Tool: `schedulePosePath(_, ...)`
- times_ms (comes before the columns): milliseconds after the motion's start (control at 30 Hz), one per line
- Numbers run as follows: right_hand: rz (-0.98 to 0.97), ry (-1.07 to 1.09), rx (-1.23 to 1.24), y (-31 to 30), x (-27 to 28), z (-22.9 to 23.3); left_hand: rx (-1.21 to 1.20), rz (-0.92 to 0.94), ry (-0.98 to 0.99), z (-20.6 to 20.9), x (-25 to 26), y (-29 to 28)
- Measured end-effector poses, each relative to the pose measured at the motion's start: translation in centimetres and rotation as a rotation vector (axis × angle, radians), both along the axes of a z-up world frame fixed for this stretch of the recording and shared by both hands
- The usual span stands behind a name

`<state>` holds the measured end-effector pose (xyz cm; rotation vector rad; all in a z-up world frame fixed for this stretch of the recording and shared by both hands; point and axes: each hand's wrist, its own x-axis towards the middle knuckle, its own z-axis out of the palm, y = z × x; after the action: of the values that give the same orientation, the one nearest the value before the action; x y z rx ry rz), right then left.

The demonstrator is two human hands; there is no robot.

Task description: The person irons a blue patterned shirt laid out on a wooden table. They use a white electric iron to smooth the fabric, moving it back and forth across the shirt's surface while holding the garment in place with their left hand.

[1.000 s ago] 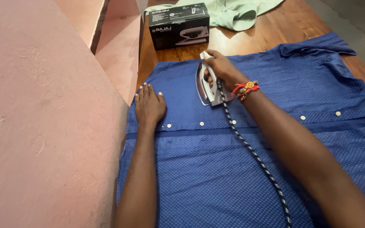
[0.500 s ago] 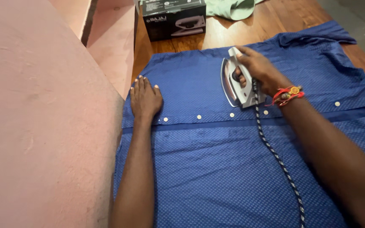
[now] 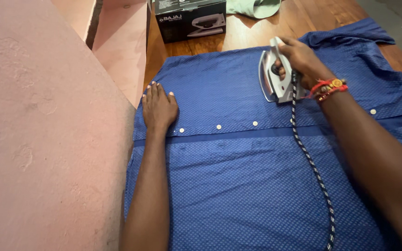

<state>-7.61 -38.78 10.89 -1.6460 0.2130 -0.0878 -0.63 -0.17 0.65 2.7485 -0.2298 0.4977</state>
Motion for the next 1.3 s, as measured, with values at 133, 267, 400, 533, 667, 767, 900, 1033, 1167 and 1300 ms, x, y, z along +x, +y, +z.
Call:
schedulePosePath(133, -0.057, 0.018, -0.007, -1.9, -2.5, -0.2, -0.008, -0.002, 0.019, 0.3, 0.0, 0.0)
schedulePosePath(267, -0.071, 0.042, -0.031, -4.6, -3.9, -0.1, -0.003, 0.000, 0.026, 0.3, -0.1, -0.1)
schedulePosePath(400, -0.135, 0.056, -0.060, -7.1, -3.2, 0.1, 0.010, 0.004, 0.036, 0.4, 0.0, -0.1)
schedulePosePath(533, -0.174, 0.028, -0.086, -9.0, -2.3, 0.1, 0.003, 0.004, 0.039, 0.4, 0.0, 0.0)
schedulePosePath(667, -0.205, 0.001, -0.082, -9.8, -3.0, -0.5, 0.007, -0.004, 0.038, 0.4, 0.0, -0.1)
schedulePosePath(767, -0.154, -0.033, -0.095, -10.7, -4.6, -0.8, 0.004, -0.001, 0.045, 0.4, -0.2, 0.0)
schedulePosePath(900, -0.231, 0.003, -0.206, -13.0, -7.2, -0.9, 0.012, -0.012, 0.026, 0.3, -0.1, 0.1)
schedulePosePath(1033, -0.275, -0.045, -0.227, -17.9, -8.4, -1.9, 0.004, -0.008, 0.001, 0.2, 0.1, 0.0)
schedulePosePath(1167, -0.261, -0.060, -0.137, -21.2, -7.4, -3.8, 0.011, -0.008, 0.005, 0.1, 0.0, 0.1)
schedulePosePath(1300, -0.288, -0.033, -0.130, -20.4, -7.8, -3.2, 0.010, -0.008, 0.011, 0.1, 0.1, 0.0)
